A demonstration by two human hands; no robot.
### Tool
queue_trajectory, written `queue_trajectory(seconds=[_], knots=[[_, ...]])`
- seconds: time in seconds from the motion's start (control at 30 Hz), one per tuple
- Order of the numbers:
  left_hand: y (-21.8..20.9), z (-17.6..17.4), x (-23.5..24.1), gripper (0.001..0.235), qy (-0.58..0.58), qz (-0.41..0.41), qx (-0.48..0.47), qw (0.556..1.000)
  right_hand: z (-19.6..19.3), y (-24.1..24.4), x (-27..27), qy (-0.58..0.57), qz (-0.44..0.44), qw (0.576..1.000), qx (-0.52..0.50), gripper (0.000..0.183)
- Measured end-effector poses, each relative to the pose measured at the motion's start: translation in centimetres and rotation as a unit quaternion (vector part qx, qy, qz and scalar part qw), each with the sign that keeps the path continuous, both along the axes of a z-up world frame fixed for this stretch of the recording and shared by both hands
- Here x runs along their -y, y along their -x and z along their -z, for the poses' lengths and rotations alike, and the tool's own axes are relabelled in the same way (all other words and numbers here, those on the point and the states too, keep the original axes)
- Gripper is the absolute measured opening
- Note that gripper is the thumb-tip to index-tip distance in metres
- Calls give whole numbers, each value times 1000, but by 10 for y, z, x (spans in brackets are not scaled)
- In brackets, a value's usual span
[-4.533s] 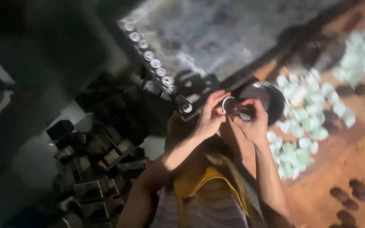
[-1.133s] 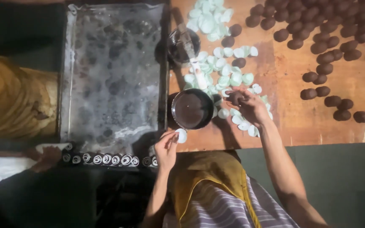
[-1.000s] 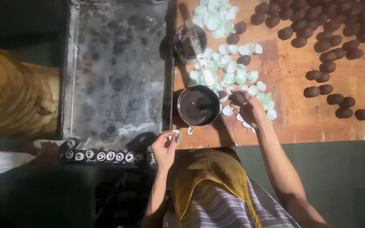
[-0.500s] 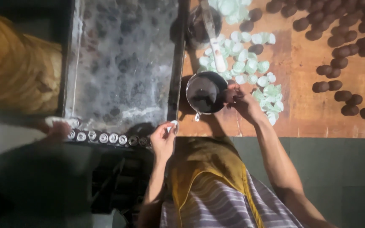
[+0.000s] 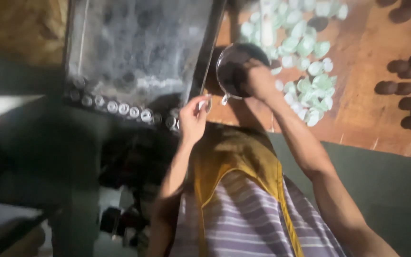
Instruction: The person picks up round chocolate truffle centers from a wooden table, dips each one into a small pot of melted chocolate by hand, and places the coated truffle onto a metal tray, using a small spatula to help release them. The person repeats this dipping and placing cycle for many truffles across the episode.
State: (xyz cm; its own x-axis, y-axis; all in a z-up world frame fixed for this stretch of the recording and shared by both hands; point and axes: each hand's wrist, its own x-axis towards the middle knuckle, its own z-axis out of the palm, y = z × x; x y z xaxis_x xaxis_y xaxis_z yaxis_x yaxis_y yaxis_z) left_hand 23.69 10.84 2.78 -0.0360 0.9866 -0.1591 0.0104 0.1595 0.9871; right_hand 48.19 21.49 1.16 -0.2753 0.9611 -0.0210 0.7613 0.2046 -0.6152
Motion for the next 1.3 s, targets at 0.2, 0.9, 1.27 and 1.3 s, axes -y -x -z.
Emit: queue_trajectory(seconds=[0.2, 0.9, 1.27, 1.3], knots=[[-3, 9, -2, 26, -44, 15, -45, 998, 81, -11, -27, 53, -138, 957, 250, 11], [-39, -20, -58, 33, -16, 30, -37, 999, -25, -39, -3, 211, 19, 836, -507, 38], [-26, -15, -46, 48, 34, -36, -29, 998, -49, 45, 23, 215, 84, 802, -551, 36], [-21, -12, -44, 50, 5, -40, 43, 998, -52, 53, 23, 168, 82, 845, -501, 38]])
